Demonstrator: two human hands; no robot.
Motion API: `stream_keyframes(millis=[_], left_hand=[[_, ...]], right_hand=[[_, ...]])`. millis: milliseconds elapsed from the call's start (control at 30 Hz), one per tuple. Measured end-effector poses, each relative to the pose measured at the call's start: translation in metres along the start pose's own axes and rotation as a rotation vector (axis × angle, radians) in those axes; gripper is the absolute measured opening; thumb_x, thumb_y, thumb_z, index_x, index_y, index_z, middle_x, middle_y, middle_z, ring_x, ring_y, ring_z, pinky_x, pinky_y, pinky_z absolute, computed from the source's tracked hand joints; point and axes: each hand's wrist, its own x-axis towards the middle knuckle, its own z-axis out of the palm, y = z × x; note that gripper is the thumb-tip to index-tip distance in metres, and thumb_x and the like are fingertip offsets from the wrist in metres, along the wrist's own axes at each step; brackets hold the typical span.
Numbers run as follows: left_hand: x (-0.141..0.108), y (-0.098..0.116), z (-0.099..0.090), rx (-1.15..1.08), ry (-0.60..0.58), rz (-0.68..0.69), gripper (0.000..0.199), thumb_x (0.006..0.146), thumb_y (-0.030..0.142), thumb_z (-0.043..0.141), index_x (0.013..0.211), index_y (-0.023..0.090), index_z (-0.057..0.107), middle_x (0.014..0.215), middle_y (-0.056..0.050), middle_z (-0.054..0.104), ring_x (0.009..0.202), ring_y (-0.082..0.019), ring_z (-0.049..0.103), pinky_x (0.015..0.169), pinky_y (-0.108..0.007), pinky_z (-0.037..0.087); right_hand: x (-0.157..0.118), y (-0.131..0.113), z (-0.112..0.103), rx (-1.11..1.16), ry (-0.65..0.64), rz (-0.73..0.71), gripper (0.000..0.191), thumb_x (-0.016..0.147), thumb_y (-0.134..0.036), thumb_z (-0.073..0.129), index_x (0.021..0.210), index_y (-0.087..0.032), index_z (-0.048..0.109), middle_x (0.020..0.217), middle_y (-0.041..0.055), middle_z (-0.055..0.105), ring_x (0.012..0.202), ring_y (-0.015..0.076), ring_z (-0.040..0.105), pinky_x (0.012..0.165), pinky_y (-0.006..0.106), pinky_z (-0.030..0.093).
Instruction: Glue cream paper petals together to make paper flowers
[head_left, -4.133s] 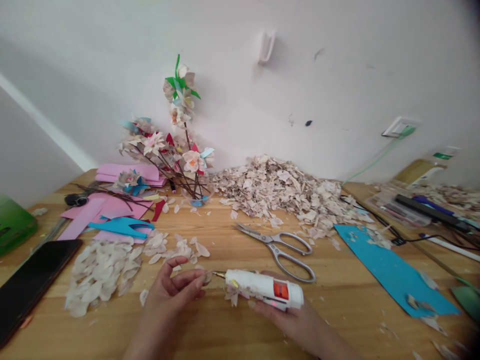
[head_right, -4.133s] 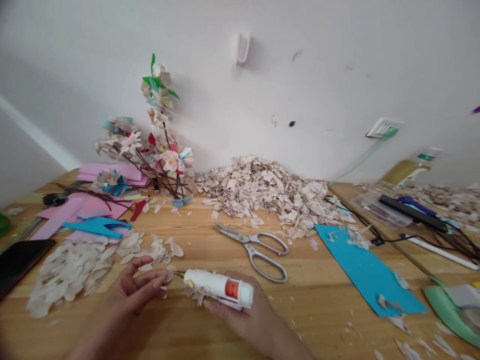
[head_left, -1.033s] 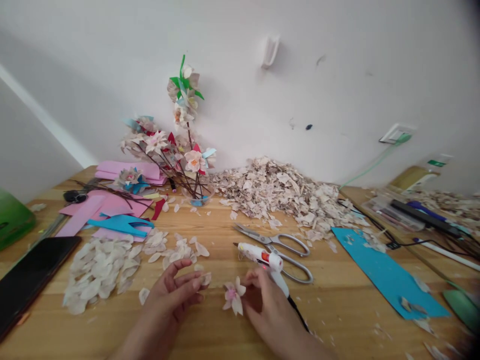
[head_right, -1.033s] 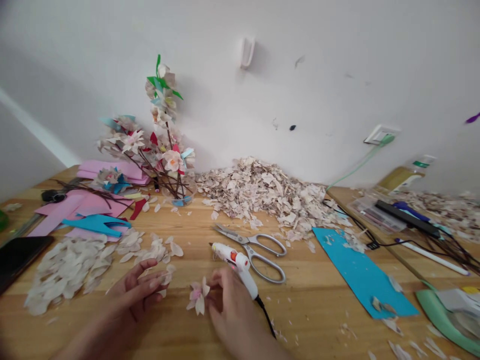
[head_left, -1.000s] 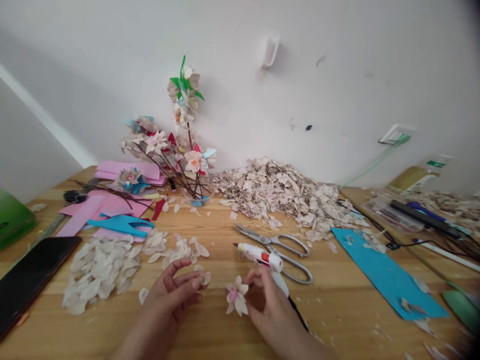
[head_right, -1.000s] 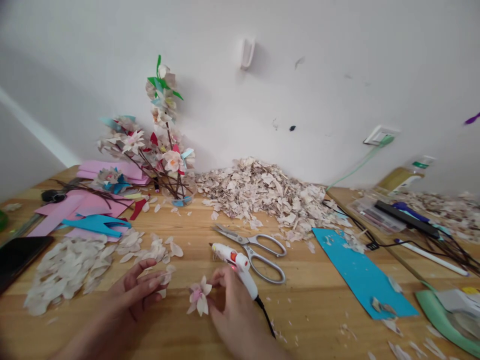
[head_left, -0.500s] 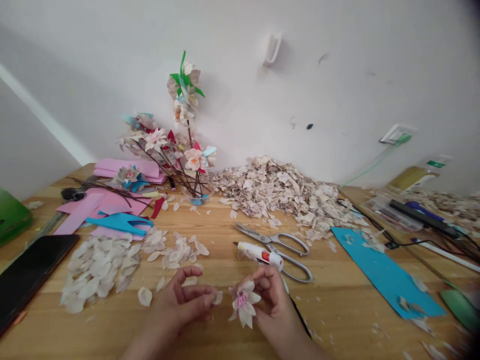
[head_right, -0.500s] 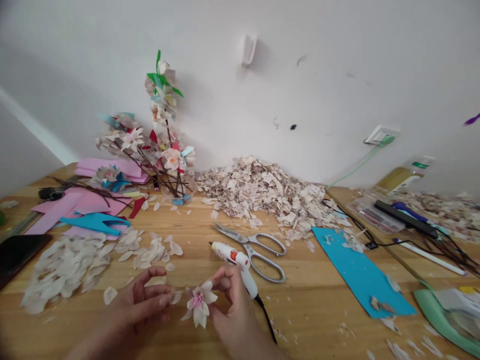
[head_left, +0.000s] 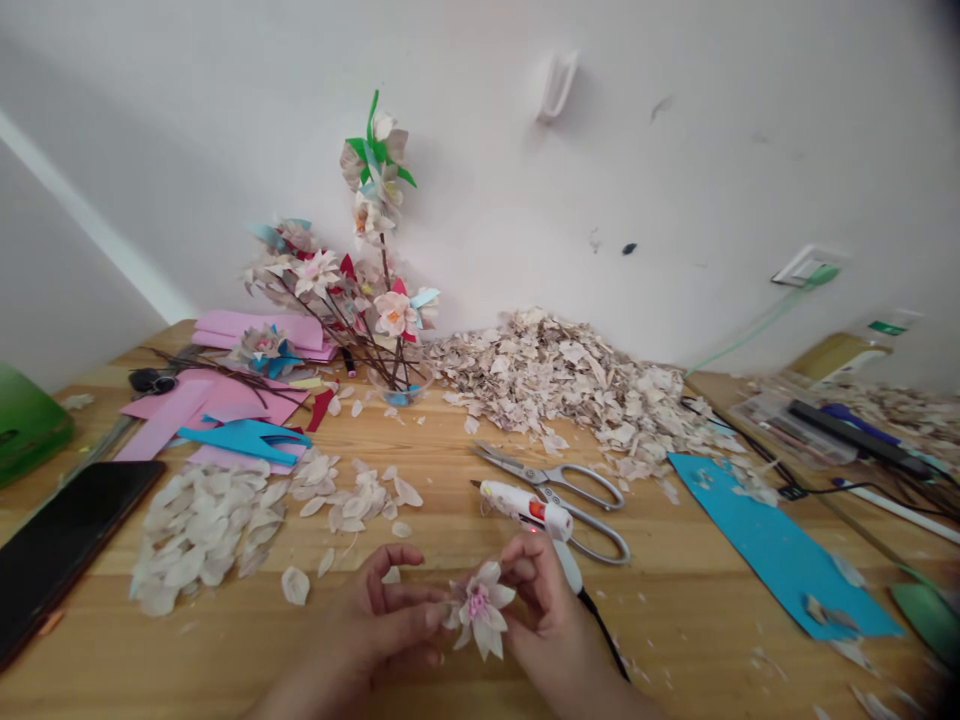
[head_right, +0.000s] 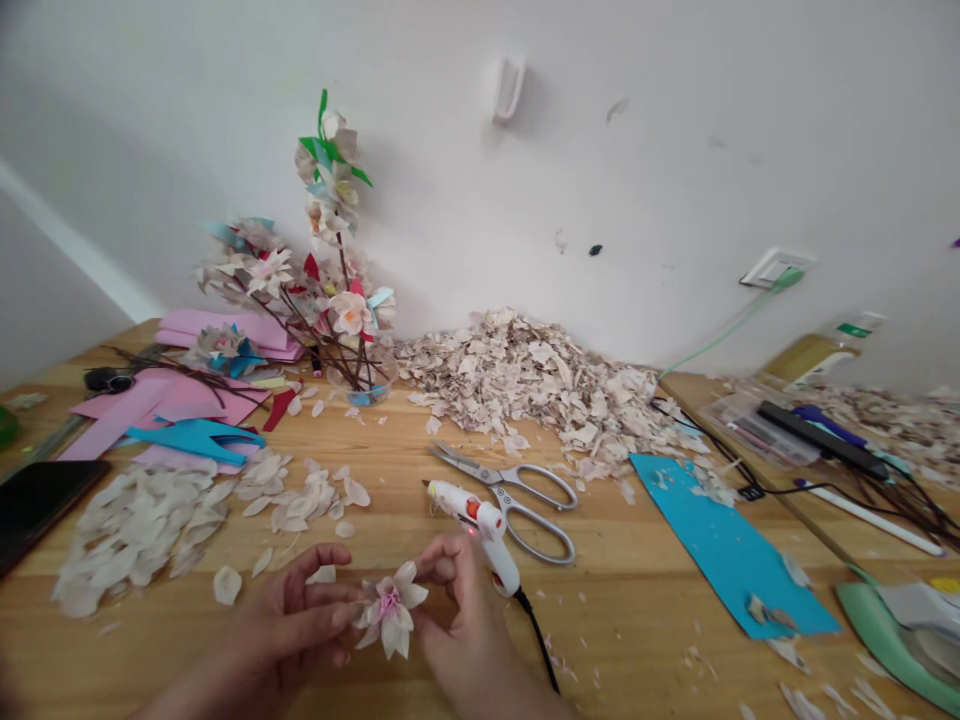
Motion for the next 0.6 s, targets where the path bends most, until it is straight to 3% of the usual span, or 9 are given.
stream_keyframes(millis=[267, 600], left_hand=[[-0.0048, 0.0012, 0.0042, -0.019, 0.011, -0.007, 0.059, 0.048, 0.014, 0.084, 0.090, 0.018, 0.043, 0.062, -0.001, 0.072, 0.052, -0.013, 0.065, 0.044, -0.019, 0.046], [-0.0063, 0.0015, 0.0039, -0.012, 0.002, -0.016, 0.057, 0.051, 0.011, 0.082, 0.091, 0.019, 0.042, 0.065, -0.002, 0.073, 0.055, -0.014, 0.066, 0.046, -0.022, 0.049]], right_hand=[[0.0009, -0.0031, 0.0017, -0.050, -0.013, -0.067, 0.023, 0.072, -0.012, 0.054, 0.086, -0.024, 0.041, 0.087, 0.0027, 0.057, 0.084, 0.0197, 0.063, 0.071, 0.035, 0.049], [0.0004, -0.0017, 0.0006, -0.086, 0.022, -0.065, 0.024, 0.068, -0.009, 0.053, 0.084, -0.024, 0.043, 0.087, 0.0019, 0.056, 0.085, 0.0202, 0.061, 0.072, 0.036, 0.048]])
